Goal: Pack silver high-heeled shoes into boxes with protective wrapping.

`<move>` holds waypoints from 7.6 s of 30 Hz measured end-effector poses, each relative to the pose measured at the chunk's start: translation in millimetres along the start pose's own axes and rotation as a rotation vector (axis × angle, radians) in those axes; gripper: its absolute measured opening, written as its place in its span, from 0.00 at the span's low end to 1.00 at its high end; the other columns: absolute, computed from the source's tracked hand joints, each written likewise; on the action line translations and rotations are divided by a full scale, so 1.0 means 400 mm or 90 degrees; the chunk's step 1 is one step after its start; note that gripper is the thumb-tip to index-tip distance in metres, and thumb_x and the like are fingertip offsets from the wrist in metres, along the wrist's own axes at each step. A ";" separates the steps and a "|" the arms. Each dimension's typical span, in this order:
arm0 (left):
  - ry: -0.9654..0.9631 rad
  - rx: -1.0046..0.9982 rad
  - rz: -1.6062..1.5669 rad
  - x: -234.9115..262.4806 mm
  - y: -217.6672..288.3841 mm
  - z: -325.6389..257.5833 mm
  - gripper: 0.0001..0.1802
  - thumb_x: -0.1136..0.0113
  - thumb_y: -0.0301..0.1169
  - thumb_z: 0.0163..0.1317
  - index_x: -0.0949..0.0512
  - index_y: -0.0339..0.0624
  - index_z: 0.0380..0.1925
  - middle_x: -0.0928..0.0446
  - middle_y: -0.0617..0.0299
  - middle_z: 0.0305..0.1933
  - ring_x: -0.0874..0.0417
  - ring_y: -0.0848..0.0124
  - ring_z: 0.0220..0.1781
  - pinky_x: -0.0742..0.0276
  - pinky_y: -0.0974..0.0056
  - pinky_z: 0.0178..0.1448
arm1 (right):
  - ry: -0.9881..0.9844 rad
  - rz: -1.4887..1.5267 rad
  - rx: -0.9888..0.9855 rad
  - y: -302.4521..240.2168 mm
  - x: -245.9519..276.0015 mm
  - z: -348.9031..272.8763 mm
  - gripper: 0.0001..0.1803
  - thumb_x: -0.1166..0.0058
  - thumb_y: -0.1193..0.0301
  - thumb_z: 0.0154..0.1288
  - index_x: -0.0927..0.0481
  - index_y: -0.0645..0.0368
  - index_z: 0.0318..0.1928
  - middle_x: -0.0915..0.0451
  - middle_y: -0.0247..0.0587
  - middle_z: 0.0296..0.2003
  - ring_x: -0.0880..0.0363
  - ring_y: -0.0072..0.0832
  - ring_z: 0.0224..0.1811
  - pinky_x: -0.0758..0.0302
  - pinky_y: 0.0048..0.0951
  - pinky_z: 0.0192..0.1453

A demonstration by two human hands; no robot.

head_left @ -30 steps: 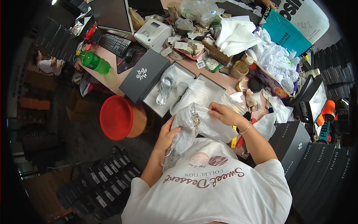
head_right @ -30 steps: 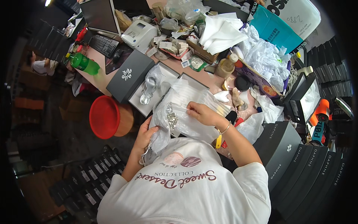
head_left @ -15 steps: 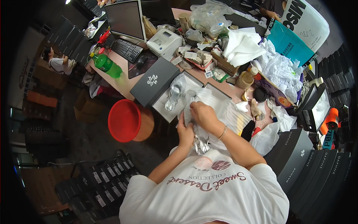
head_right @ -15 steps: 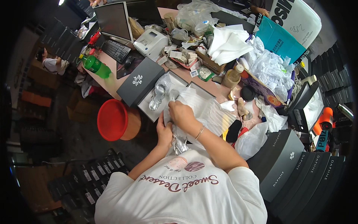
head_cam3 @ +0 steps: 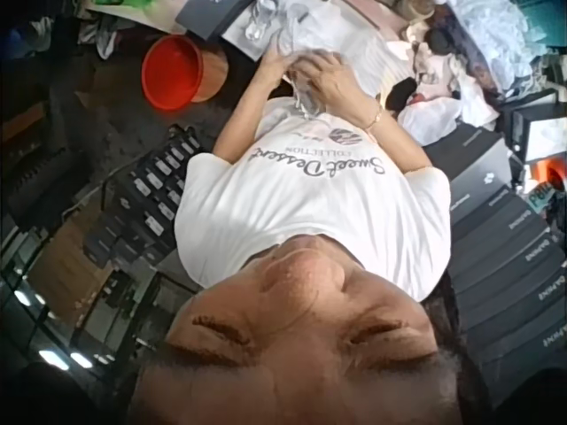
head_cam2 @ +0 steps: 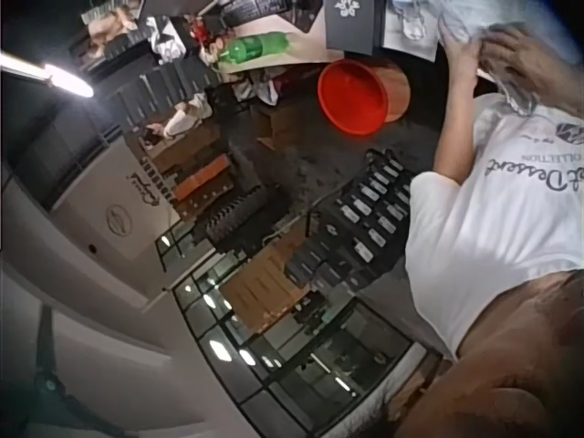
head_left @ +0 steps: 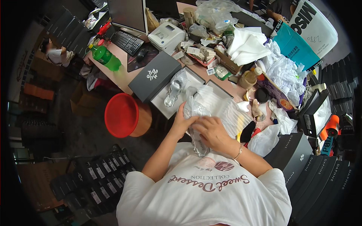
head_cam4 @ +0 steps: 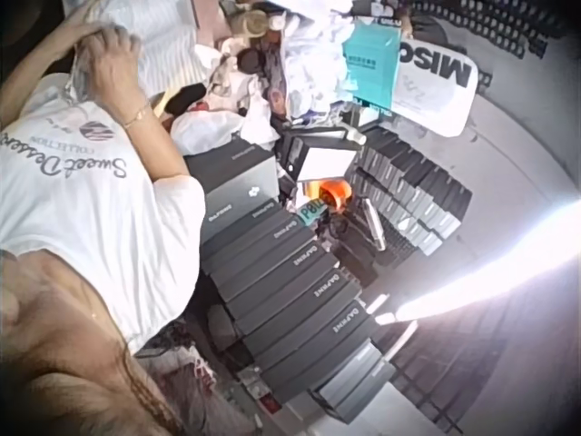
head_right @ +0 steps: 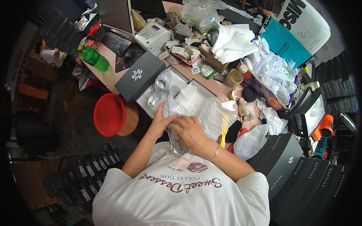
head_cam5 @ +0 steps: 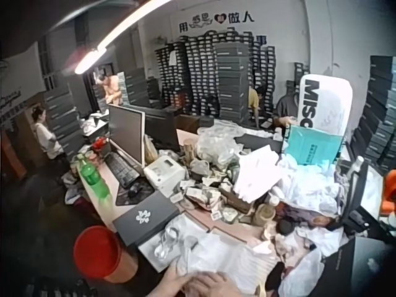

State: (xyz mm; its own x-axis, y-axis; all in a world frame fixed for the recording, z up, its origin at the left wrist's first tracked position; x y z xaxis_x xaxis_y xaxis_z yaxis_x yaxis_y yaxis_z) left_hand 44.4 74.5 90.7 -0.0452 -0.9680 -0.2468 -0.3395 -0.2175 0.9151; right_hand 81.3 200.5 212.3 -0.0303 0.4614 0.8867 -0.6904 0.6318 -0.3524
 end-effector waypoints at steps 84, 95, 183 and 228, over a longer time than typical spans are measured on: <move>-0.483 -0.010 0.047 -0.364 0.030 0.122 0.44 0.35 0.18 0.51 0.48 0.38 0.67 0.33 0.56 0.58 0.30 0.68 0.59 0.32 0.65 0.62 | 0.301 -0.031 -0.757 -0.035 -0.046 -0.226 0.40 0.37 0.72 0.46 0.36 0.53 0.64 0.51 0.63 0.67 0.33 0.51 0.56 0.33 0.44 0.59; -0.825 -0.719 0.717 -0.771 -0.318 -0.103 0.24 0.43 0.28 0.57 0.28 0.44 0.57 0.27 0.47 0.54 0.27 0.52 0.58 0.40 0.47 0.66 | 0.674 0.194 -0.973 -0.186 0.017 -0.734 0.29 0.43 0.75 0.52 0.29 0.69 0.57 0.31 0.46 0.55 0.24 0.28 0.48 0.27 0.27 0.51; -0.264 0.040 0.049 0.013 0.007 0.336 0.26 0.43 0.38 0.65 0.34 0.35 0.59 0.29 0.53 0.57 0.28 0.66 0.59 0.35 0.61 0.63 | 0.383 0.320 -0.548 0.126 -0.190 0.063 0.16 0.44 0.71 0.60 0.24 0.66 0.47 0.21 0.43 0.44 0.23 0.34 0.49 0.28 0.33 0.53; -0.325 0.185 0.285 -0.200 -0.063 0.322 0.12 0.46 0.33 0.67 0.22 0.33 0.36 0.27 0.71 0.28 0.32 0.83 0.31 0.34 0.75 0.36 | -0.095 -0.202 -0.789 1.358 0.029 -0.309 0.15 0.52 0.70 0.59 0.19 0.65 0.41 0.18 0.56 0.37 0.18 0.48 0.40 0.23 0.40 0.46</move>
State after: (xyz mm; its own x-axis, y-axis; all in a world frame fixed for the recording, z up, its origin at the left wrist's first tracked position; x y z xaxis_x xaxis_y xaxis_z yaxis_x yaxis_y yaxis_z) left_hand -64.2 173.5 46.3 -0.6449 -0.7625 -0.0520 -0.4182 0.2952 0.8590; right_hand -204.7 626.3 -6.0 -0.1256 0.1622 0.9787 0.4445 0.8912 -0.0906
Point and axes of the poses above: each hand's wrist, its own z-axis towards the middle knuckle, its own x-axis out of the back of the hand, y = z × x, the point moved 7 cm from there along z, towards the middle knuckle
